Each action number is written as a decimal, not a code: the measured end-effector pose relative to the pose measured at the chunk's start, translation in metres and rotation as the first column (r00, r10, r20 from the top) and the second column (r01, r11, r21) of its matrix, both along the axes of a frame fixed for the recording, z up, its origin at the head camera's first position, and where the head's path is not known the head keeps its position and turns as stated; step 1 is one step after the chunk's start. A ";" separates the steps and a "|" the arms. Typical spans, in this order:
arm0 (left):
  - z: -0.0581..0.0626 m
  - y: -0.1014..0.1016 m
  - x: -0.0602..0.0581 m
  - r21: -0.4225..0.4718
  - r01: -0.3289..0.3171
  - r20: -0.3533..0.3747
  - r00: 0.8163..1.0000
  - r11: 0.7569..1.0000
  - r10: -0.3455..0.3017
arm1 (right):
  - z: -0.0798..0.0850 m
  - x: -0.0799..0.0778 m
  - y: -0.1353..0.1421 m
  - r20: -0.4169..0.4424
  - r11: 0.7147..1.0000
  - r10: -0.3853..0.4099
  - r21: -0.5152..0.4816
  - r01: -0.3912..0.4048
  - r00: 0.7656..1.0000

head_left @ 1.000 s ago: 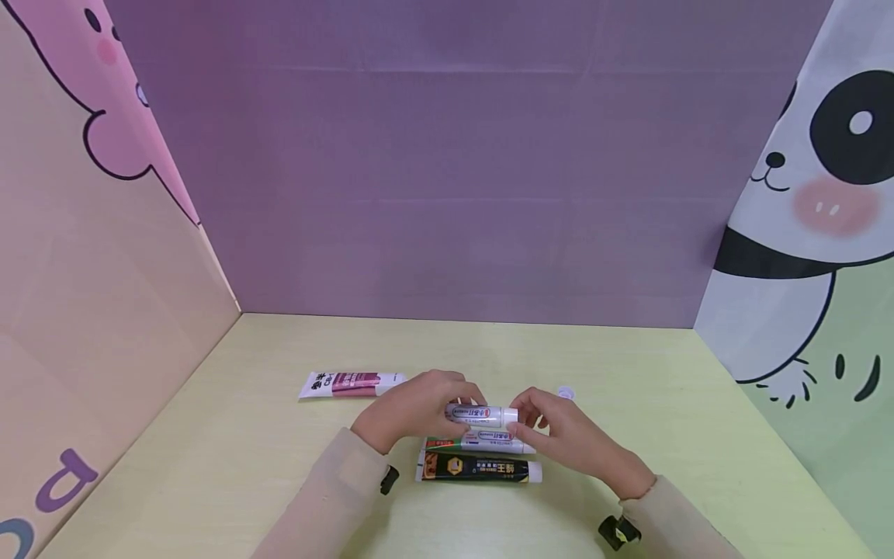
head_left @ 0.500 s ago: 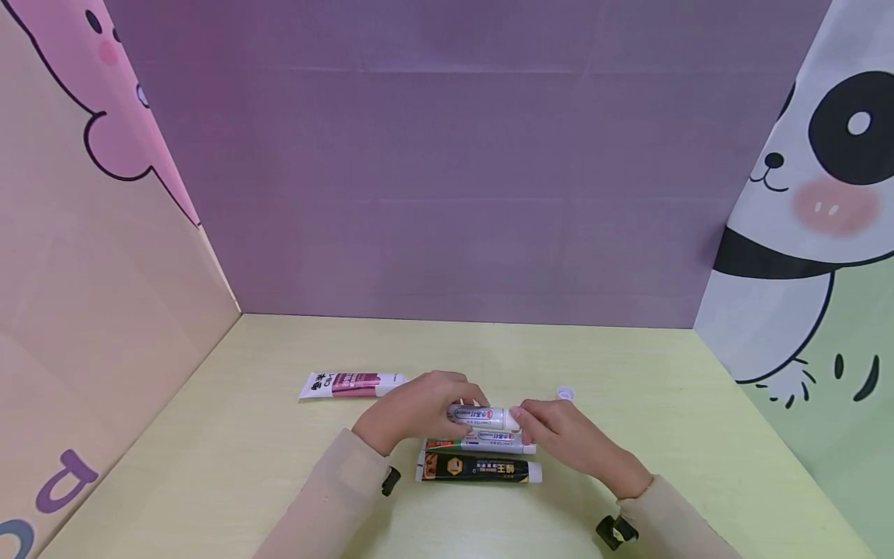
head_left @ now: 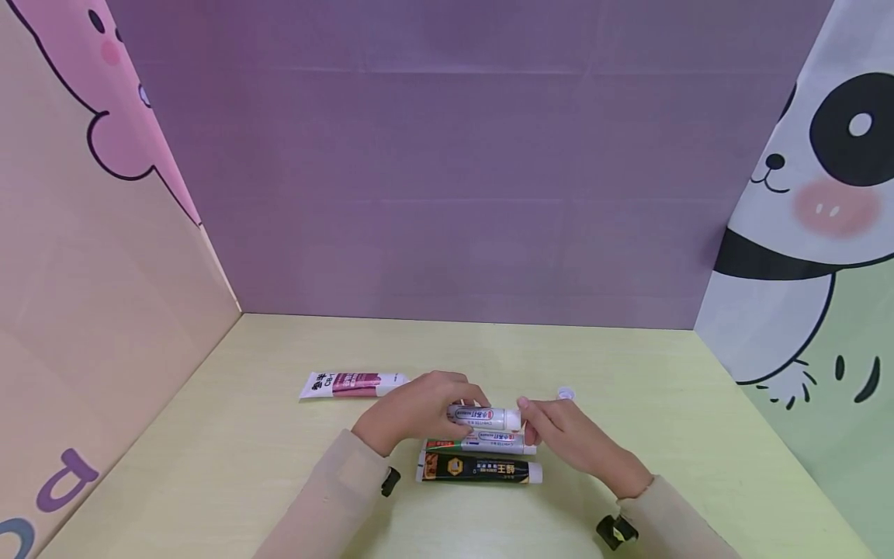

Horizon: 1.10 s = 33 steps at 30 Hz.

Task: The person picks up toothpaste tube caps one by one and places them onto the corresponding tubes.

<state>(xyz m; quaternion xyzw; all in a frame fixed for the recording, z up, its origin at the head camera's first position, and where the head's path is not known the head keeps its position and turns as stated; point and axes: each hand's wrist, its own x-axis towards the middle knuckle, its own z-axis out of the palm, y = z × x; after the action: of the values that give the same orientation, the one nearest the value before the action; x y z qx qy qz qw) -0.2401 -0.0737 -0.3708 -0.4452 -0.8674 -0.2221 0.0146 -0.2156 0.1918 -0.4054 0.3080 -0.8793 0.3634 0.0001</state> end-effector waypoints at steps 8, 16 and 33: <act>0.001 0.001 0.001 -0.010 -0.008 0.011 1.000 1.000 0.008 | 0.001 -0.001 0.003 -0.066 1.000 -0.008 0.003 0.008 0.998; 0.000 0.000 -0.002 -0.013 -0.004 0.008 1.000 1.000 0.004 | 0.002 0.002 0.002 -0.123 0.999 0.025 -0.030 -0.029 0.992; 0.000 0.000 -0.002 -0.007 -0.002 0.013 1.000 1.000 0.002 | -0.004 -0.001 0.000 -0.271 0.993 0.083 -0.056 -0.101 0.959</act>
<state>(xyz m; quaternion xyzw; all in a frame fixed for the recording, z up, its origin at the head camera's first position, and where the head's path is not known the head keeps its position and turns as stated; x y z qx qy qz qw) -0.2420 -0.0741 -0.3711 -0.4430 -0.8685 -0.2221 0.0076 -0.2168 0.1913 -0.4096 0.3947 -0.8427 0.3484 0.1129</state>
